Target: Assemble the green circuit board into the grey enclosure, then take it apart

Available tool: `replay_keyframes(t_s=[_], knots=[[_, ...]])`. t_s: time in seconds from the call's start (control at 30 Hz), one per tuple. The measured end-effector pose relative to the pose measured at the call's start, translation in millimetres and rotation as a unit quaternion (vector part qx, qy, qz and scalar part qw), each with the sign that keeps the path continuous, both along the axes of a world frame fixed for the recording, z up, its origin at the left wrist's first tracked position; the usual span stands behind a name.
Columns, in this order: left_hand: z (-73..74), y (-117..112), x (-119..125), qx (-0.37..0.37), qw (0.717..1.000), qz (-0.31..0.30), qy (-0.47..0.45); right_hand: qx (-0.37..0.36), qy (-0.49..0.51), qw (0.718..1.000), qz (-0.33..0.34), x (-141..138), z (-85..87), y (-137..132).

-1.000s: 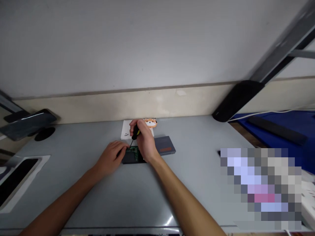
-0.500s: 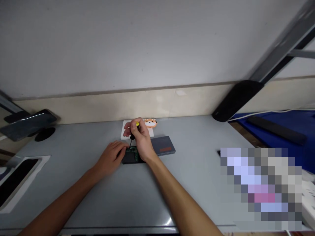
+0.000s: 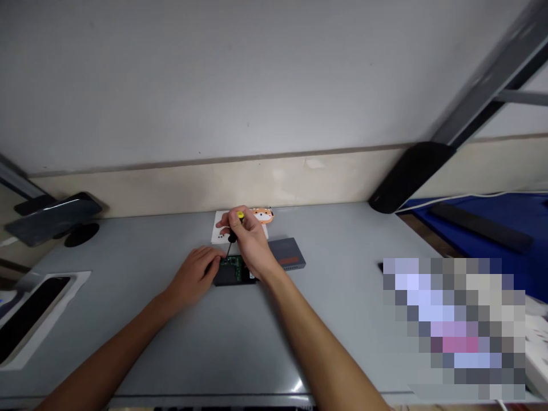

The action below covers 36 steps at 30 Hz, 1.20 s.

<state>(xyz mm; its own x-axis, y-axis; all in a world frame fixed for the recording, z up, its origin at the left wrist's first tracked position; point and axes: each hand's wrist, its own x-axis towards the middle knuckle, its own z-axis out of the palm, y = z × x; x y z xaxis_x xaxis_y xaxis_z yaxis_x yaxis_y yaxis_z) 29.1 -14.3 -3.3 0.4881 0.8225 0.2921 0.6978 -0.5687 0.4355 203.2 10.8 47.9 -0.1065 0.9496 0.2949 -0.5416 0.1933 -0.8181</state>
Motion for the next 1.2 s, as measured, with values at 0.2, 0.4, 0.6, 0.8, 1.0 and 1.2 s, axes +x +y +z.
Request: replay_keyframes(t_s=[0.2, 0.4, 0.6, 0.8, 1.0, 1.2], knots=[[-1.0, 0.4, -0.5, 0.000, 1.000, -0.001, -0.007, -0.004, 0.003, 0.998, -0.056, -5.4, -8.0, 5.7], [-2.5, 0.5, -0.5, 0.002, 1.000, 0.001, -0.006, -0.018, 0.042, 0.999, 0.005, -4.8, -3.5, 5.8], [-1.6, -0.3, -0.3, 0.003, 1.000, 0.002, -0.018, -0.009, 0.010, 1.000, 0.000, -0.2, -0.7, 2.2], [-1.3, -0.7, -0.2, 0.003, 1.000, 0.003, -0.011, 0.004, -0.012, 0.999, 0.038, -0.5, 0.4, 0.7], [-0.5, -1.0, 0.0, -0.003, 1.000, 0.002, -0.010, 0.002, -0.012, 0.997, 0.072, 1.5, 1.1, 0.9], [-1.9, -0.9, -0.4, 0.010, 1.000, 0.003, -0.016, 0.036, -0.068, 0.997, 0.026, -2.2, -1.7, 1.3]])
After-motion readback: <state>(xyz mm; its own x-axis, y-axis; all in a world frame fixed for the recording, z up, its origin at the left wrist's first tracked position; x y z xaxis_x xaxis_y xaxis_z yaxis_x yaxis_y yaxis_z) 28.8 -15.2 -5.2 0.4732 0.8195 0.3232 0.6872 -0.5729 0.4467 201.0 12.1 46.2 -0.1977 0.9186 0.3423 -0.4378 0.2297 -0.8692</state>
